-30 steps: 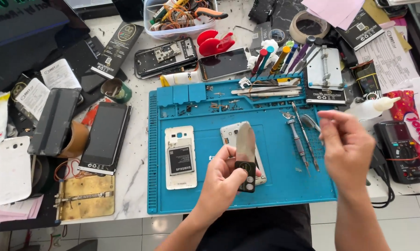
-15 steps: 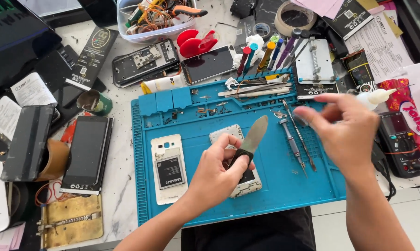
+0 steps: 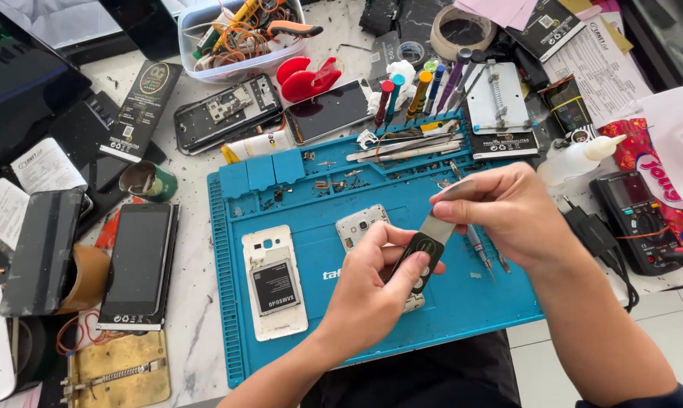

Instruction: The person disassembles a white smartphone on a blue work mat, using a screwdriver to remove screws and a prying tool to separate the back cover. They then use a knife to pry open the screen assembly and remove internal components.

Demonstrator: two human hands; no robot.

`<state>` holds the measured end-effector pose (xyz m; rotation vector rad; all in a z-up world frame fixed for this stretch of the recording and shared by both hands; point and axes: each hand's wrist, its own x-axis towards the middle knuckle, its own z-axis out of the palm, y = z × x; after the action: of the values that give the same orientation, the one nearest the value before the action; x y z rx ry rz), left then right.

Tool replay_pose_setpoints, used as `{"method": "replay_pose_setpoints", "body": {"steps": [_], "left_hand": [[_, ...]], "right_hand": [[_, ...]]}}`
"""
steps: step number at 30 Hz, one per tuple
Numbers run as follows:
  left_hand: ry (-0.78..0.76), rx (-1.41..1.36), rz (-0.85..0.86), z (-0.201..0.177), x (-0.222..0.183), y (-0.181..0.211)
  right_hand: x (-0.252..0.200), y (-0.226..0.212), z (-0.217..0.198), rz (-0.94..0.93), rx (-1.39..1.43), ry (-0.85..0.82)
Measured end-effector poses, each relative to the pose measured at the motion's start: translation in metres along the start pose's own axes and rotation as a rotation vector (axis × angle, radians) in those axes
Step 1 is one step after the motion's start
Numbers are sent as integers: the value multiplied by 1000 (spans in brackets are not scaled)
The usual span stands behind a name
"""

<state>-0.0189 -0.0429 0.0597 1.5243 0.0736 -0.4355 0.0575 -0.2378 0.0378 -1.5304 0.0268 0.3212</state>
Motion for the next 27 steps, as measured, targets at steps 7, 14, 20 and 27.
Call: {"method": "replay_pose_setpoints", "body": {"steps": [7,14,20,27], "left_hand": [[-49,28,-59,5,-3,5],[-92,95,-93,6,-2,13],[-36,-1,-112,-8,5,-8],[-10,-423,-172,11,6,-47]], "right_hand": [[-3,-3,-28,-17,24,-102],[-11,4,-51,-38,30,-19],[-23,-13,-38,-218,-357,433],[-35,20,-9,-1036,-1208,72]]}}
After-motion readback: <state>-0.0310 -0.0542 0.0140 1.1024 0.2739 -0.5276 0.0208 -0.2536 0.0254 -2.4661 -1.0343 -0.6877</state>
